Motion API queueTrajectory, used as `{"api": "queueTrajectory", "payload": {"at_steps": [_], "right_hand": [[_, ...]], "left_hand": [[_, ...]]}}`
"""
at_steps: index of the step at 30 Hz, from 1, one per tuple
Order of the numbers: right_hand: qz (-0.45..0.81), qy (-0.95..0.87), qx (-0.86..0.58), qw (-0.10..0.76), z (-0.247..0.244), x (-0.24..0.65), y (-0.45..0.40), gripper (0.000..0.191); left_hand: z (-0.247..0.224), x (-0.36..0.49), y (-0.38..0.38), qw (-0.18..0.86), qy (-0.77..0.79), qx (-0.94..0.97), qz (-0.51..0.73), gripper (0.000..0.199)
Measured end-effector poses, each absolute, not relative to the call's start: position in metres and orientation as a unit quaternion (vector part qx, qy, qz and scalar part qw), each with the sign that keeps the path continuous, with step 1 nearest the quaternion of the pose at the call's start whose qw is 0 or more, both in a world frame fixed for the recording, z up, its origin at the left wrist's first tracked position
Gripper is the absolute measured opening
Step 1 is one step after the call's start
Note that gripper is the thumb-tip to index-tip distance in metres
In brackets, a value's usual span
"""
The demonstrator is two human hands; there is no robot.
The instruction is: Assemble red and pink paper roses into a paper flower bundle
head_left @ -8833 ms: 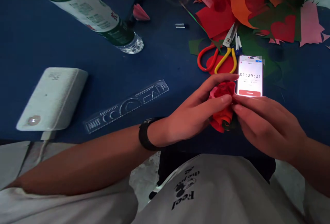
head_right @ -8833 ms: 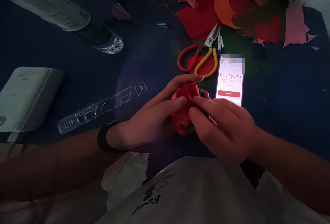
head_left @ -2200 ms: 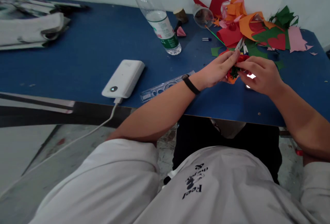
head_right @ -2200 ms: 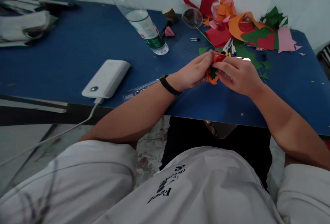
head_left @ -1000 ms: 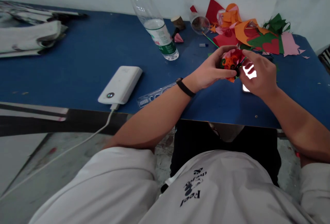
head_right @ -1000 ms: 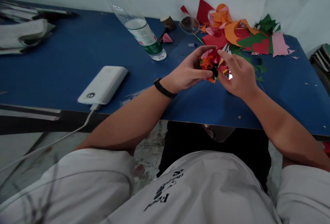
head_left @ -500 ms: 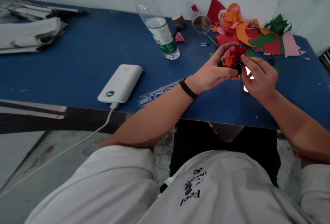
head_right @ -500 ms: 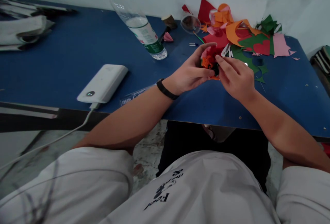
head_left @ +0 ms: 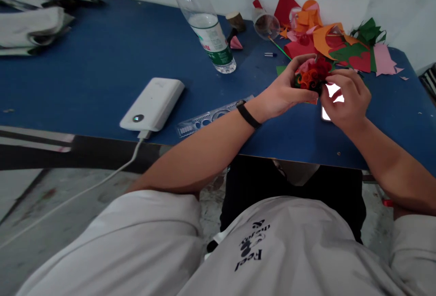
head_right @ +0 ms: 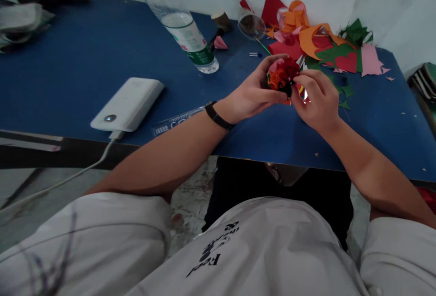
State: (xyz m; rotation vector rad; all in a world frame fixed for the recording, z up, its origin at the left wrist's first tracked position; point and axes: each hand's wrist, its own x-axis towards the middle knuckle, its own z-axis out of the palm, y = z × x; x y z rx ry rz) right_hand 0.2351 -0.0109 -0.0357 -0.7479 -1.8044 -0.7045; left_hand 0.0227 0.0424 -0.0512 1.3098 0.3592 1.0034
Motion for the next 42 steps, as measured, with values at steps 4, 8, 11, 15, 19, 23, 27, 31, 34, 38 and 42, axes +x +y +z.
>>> {"api": "queueTrajectory", "payload": {"at_steps": [4, 8, 11, 15, 19, 23, 27, 31, 34, 38, 42], "right_hand": [[-0.301, -0.747, -0.291, 0.517, -0.028, 0.233, -0.011, 0.005], [-0.295, -0.743, -0.263, 0.54, -0.028, 0.233, -0.007, 0.009], [-0.282, -0.737, -0.244, 0.564, -0.031, 0.234, -0.005, 0.007], [-0.233, -0.743, -0.264, 0.569, -0.036, 0.235, -0.007, 0.005], [-0.248, -0.731, -0.265, 0.578, -0.035, 0.233, -0.009, 0.003], [-0.276, -0.718, -0.29, 0.569, -0.039, 0.232, -0.007, 0.017], [-0.2, -0.729, -0.334, 0.563, -0.047, 0.237, -0.006, 0.02], [-0.152, -0.75, -0.291, 0.575, -0.047, 0.24, -0.005, 0.006], [-0.169, -0.762, -0.291, 0.553, -0.042, 0.24, -0.003, 0.013], [-0.183, -0.782, -0.244, 0.543, -0.037, 0.241, -0.001, 0.027], [-0.145, -0.79, -0.358, 0.476, -0.037, 0.247, -0.003, 0.024]], "left_hand": [[-0.035, 0.019, 0.027, 0.652, 0.182, 0.585, 0.447, 0.105], [-0.02, 0.015, 0.015, 0.639, 0.18, 0.585, 0.464, 0.097], [-0.013, 0.014, 0.012, 0.638, 0.183, 0.584, 0.468, 0.094], [-0.011, 0.014, 0.011, 0.638, 0.178, 0.575, 0.481, 0.095], [-0.009, 0.013, 0.01, 0.661, 0.203, 0.549, 0.47, 0.101], [-0.009, 0.011, 0.01, 0.704, 0.222, 0.518, 0.432, 0.103], [-0.01, 0.012, 0.011, 0.717, 0.22, 0.509, 0.424, 0.097], [-0.011, 0.015, 0.011, 0.722, 0.239, 0.499, 0.416, 0.092], [-0.014, 0.018, 0.012, 0.72, 0.25, 0.497, 0.415, 0.088], [-0.015, 0.018, 0.012, 0.725, 0.259, 0.488, 0.412, 0.085], [-0.008, 0.016, 0.006, 0.722, 0.271, 0.482, 0.417, 0.081]]}}
